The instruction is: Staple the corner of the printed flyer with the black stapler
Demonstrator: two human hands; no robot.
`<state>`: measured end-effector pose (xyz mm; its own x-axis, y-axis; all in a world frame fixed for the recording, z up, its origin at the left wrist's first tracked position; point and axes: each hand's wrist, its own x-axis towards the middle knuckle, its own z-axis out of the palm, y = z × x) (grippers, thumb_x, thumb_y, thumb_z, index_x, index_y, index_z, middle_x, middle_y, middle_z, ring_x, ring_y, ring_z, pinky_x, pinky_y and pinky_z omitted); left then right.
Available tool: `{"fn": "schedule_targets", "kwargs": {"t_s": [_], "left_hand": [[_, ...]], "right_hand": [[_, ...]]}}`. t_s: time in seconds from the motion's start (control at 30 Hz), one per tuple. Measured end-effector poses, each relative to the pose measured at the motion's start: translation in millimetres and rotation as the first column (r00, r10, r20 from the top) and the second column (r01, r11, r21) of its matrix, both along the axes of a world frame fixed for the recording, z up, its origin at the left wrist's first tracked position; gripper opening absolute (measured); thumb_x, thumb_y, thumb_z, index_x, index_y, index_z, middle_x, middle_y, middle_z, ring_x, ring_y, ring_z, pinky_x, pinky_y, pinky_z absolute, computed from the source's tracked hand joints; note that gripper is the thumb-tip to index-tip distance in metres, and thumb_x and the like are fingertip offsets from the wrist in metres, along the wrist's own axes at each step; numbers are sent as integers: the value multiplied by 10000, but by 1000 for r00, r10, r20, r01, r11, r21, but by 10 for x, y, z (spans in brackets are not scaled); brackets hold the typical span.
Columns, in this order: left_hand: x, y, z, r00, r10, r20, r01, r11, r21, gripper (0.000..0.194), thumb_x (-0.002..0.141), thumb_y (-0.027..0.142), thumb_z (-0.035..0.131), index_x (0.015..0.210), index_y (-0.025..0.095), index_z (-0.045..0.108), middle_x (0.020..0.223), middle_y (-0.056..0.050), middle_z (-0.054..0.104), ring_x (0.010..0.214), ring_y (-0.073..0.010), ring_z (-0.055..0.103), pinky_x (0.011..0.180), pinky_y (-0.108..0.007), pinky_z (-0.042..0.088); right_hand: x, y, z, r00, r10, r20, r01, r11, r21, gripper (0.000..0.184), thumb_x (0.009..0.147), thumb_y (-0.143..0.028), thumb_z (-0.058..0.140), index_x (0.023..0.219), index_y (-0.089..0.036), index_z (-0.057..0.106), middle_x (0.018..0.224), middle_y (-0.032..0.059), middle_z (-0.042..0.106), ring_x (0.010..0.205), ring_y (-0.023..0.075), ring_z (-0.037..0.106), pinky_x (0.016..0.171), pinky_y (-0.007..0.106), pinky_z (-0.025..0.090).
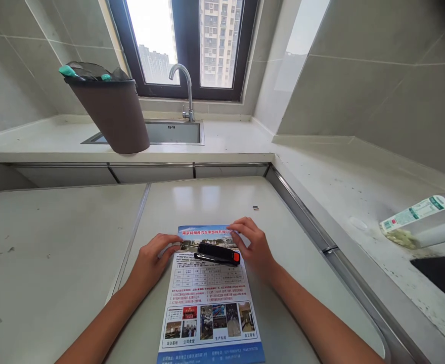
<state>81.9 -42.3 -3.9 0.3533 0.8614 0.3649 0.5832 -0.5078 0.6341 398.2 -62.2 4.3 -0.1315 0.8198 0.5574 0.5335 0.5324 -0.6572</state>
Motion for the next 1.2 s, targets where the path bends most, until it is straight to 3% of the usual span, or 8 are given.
{"fn": "schedule_targets", "kwargs": {"t_s": [0.1,0.17,0.23,0.47,1.0,1.2], "left_hand": [[62,2,-19,991,-110,-72,119,985,127,187,1016,281,561,1098,250,725,1102,-50,744,1055,-218,650,927,-364,535],[94,16,-35,984,-125,-130,147,973,179,176,1009,260,575,1085,257,734,1091,-53,730,1032,-221,630,901,-369,527],[113,31,-52,978,-114,-176,150,968,203,168,1005,259,586,1087,257,733,1070,-59,718,993,-224,616,871,-374,516],[141,58,-83,961,-116,-249,160,973,166,164,1011,257,578,1089,254,723,1076,-62,711,973,-223,601,865,-381,478],[124,83,-112,966,-137,-221,184,961,209,192,992,195,612,1153,252,700,1075,-47,719,964,-206,612,849,-370,464],[73,89,-55,963,-178,-200,228,939,259,147,974,165,639,1059,259,713,1059,-24,755,945,-198,643,843,-361,442]], "right_hand": [[-125,-90,-21,981,181,64,-178,983,-45,356,961,-350,661,1307,-263,647,1195,102,631,1097,254,600,936,434,554],[-183,-123,-35,963,246,111,-234,966,-114,556,898,-403,748,1407,-265,573,1310,123,590,1186,279,573,997,466,538],[-227,-137,-43,949,280,147,-256,953,-161,629,865,-387,783,1433,-264,540,1354,126,572,1231,289,557,1038,484,517],[-290,-105,-61,943,291,159,-257,945,-204,528,889,-217,728,1386,-271,558,1305,96,601,1207,263,566,1039,461,509],[-294,-110,-92,937,315,149,-269,926,-266,434,913,-200,709,1321,-262,576,1167,74,672,1086,245,613,957,414,524],[-298,-112,-100,936,322,143,-278,924,-263,440,905,-182,716,1313,-264,575,1190,65,673,1094,233,612,960,394,517]]}}
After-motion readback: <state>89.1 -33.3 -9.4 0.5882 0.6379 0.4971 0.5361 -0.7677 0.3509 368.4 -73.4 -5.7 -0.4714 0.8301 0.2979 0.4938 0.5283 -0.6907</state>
